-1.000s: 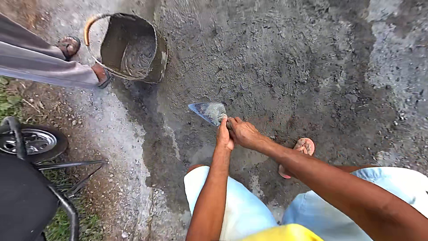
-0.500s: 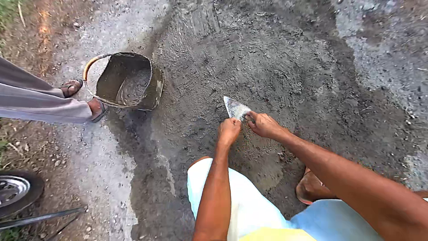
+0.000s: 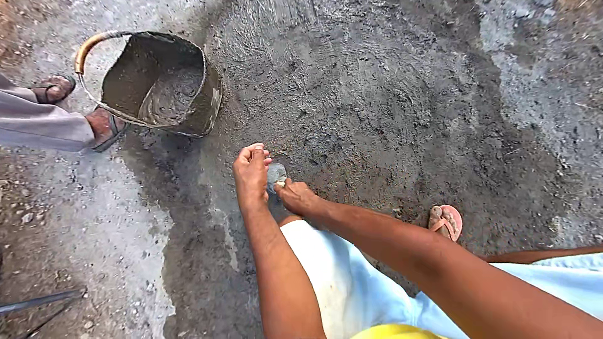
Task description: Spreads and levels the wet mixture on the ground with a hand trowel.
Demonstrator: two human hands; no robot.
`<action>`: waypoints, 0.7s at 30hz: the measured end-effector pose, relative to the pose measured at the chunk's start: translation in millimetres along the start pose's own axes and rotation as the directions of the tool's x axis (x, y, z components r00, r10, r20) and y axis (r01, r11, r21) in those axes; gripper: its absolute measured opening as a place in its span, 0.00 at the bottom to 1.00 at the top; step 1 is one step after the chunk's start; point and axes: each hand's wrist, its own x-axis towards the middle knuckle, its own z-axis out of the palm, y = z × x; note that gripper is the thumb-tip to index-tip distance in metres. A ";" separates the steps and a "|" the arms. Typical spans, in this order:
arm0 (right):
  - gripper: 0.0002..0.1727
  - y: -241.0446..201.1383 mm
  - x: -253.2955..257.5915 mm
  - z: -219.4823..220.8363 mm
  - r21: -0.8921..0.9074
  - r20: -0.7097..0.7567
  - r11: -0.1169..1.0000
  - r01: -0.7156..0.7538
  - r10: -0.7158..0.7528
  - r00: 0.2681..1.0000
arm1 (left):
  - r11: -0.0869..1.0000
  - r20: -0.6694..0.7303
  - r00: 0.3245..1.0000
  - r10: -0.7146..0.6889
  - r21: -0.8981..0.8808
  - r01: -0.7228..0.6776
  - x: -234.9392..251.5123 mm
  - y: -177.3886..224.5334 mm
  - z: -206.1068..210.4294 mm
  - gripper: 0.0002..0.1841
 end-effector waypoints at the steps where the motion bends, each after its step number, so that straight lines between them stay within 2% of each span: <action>1: 0.22 5.5 3.5 -3.1 -0.002 -0.034 1.000 -0.025 0.025 0.999 | 1.000 0.004 1.000 0.002 -0.003 -0.002 1.0 -1.1 -1.8 0.20; 5: 0.23 66.2 10.4 -37.8 -0.032 -0.236 0.985 -0.167 0.155 0.959 | 0.999 -0.002 1.000 -0.020 -0.049 0.019 20.4 -4.1 -0.1 0.17; 9: 0.25 149.9 -20.3 -74.4 0.026 -0.291 0.930 -0.366 0.357 0.887 | 0.999 0.042 0.999 -0.030 -0.025 0.032 32.8 -8.5 7.0 0.17; 13: 0.29 209.3 -57.0 -74.6 0.037 -0.301 0.860 -0.508 0.495 0.816 | 0.999 0.075 0.996 -0.040 -0.005 0.040 33.9 -9.3 15.5 0.17; 17: 0.29 214.6 -67.0 -75.5 0.091 -0.306 0.835 -0.542 0.542 0.783 | 0.999 0.115 0.993 -0.011 0.040 0.006 25.4 -11.0 9.3 0.18; 19: 0.28 194.7 -63.0 -77.3 0.137 -0.326 0.836 -0.532 0.545 0.772 | 0.999 0.103 0.995 0.002 0.041 -0.006 23.6 -9.5 1.8 0.18; 21: 0.28 171.5 -51.6 -70.5 0.144 -0.334 0.859 -0.491 0.509 0.793 | 1.000 0.077 0.997 0.004 0.029 -0.006 21.1 -8.2 -7.4 0.17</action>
